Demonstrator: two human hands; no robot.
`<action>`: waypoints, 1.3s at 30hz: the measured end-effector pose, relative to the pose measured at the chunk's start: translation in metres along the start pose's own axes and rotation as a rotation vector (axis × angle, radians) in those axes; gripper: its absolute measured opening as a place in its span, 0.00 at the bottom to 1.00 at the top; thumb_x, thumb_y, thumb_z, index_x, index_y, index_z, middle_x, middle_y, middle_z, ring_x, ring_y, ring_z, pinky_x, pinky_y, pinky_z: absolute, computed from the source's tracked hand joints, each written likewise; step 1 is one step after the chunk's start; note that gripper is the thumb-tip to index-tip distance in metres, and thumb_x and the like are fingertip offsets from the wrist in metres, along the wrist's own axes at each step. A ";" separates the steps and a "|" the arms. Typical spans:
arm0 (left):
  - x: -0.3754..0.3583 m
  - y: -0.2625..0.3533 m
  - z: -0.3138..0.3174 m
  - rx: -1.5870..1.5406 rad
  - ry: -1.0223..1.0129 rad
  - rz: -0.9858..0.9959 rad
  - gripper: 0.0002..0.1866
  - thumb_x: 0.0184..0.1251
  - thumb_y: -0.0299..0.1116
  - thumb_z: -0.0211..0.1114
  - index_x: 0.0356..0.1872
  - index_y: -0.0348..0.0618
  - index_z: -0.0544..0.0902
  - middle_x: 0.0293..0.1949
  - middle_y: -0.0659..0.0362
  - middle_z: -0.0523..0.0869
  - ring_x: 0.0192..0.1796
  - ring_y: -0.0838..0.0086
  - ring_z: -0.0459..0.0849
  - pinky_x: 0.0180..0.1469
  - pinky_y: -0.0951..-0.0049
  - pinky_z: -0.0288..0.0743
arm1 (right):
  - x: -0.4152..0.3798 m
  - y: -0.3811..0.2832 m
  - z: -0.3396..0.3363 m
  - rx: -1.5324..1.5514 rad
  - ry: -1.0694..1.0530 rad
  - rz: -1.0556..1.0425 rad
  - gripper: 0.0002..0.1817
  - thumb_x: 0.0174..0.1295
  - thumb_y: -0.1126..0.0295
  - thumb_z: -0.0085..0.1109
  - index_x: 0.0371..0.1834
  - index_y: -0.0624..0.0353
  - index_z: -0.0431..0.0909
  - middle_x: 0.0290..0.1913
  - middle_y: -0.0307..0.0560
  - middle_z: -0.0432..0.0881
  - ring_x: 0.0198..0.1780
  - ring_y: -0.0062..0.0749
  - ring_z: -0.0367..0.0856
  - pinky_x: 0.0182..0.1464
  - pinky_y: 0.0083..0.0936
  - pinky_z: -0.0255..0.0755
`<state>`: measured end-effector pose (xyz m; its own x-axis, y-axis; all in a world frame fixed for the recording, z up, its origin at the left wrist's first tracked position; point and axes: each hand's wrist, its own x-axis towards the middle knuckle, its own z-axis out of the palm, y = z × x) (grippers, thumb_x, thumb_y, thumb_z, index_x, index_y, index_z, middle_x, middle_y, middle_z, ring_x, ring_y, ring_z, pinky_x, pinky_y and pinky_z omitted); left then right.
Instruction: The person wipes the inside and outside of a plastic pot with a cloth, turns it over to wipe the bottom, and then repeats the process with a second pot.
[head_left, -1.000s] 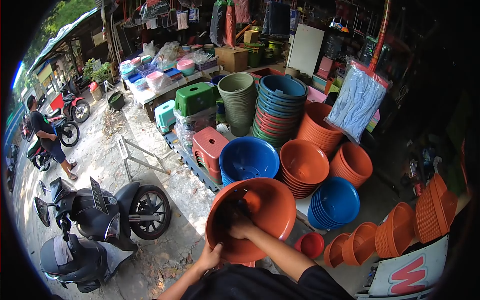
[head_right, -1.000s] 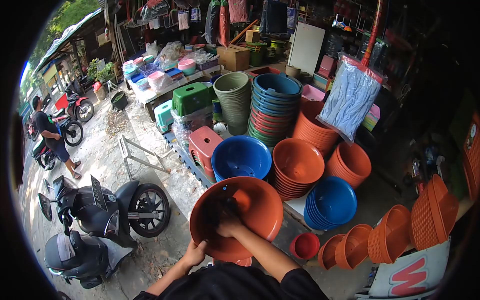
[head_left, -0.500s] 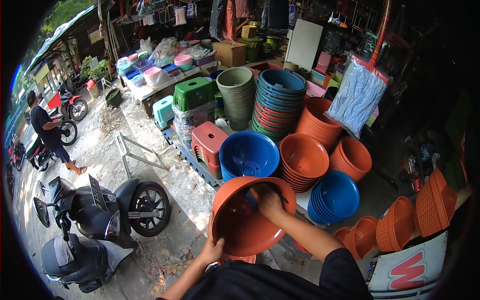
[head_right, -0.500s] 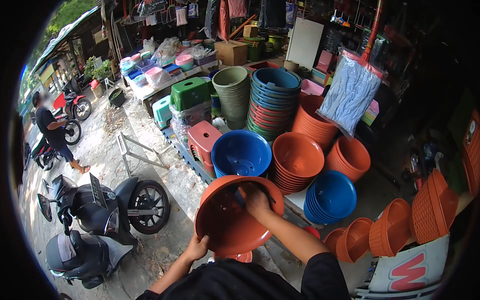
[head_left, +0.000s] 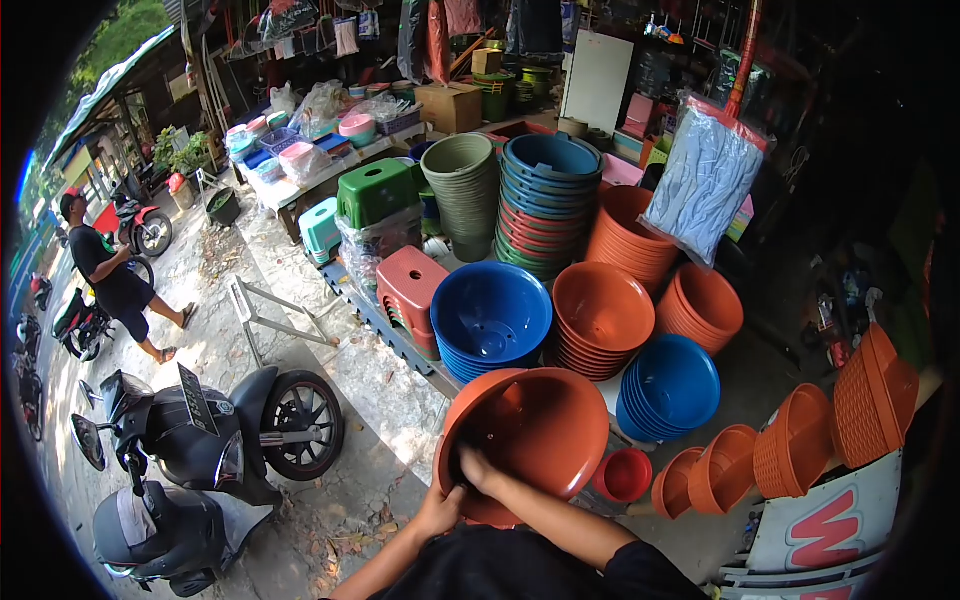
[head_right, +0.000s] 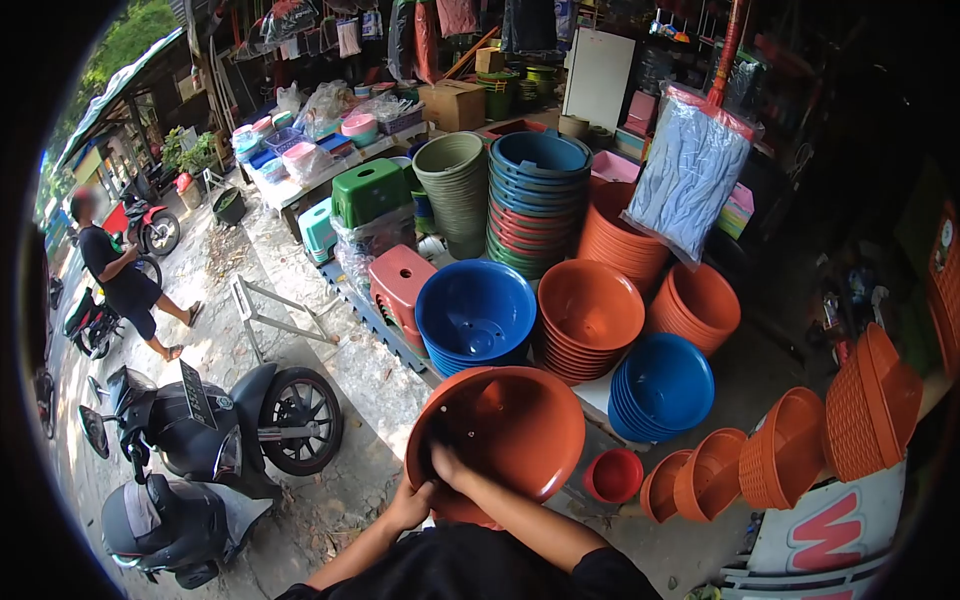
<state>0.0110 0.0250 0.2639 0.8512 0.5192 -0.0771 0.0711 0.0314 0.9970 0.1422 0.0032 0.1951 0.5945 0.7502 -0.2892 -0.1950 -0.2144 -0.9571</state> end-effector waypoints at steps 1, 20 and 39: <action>-0.003 -0.003 0.001 0.002 -0.002 -0.001 0.31 0.66 0.19 0.48 0.71 0.38 0.57 0.64 0.52 0.70 0.65 0.68 0.70 0.66 0.68 0.66 | 0.009 -0.018 0.000 0.337 0.036 -0.036 0.23 0.74 0.54 0.34 0.56 0.56 0.75 0.57 0.51 0.78 0.59 0.36 0.74 0.63 0.34 0.64; -0.008 -0.022 0.005 -0.185 0.179 -0.072 0.19 0.69 0.24 0.51 0.61 0.39 0.68 0.50 0.56 0.79 0.51 0.72 0.79 0.54 0.70 0.75 | -0.036 -0.063 -0.016 -0.327 -0.230 0.315 0.33 0.71 0.44 0.40 0.69 0.57 0.67 0.69 0.49 0.70 0.72 0.42 0.63 0.74 0.38 0.52; 0.006 0.052 -0.038 0.047 -0.024 0.032 0.47 0.51 0.11 0.45 0.77 0.44 0.43 0.75 0.48 0.51 0.79 0.61 0.46 0.77 0.65 0.43 | -0.014 -0.099 -0.123 -1.989 0.065 -0.563 0.38 0.61 0.57 0.51 0.76 0.53 0.56 0.79 0.43 0.52 0.74 0.27 0.59 0.75 0.31 0.45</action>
<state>0.0005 0.0620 0.3161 0.8656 0.4987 -0.0455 0.0672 -0.0256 0.9974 0.2497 -0.0629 0.2919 0.3035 0.9526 0.0210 0.8778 -0.2881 0.3828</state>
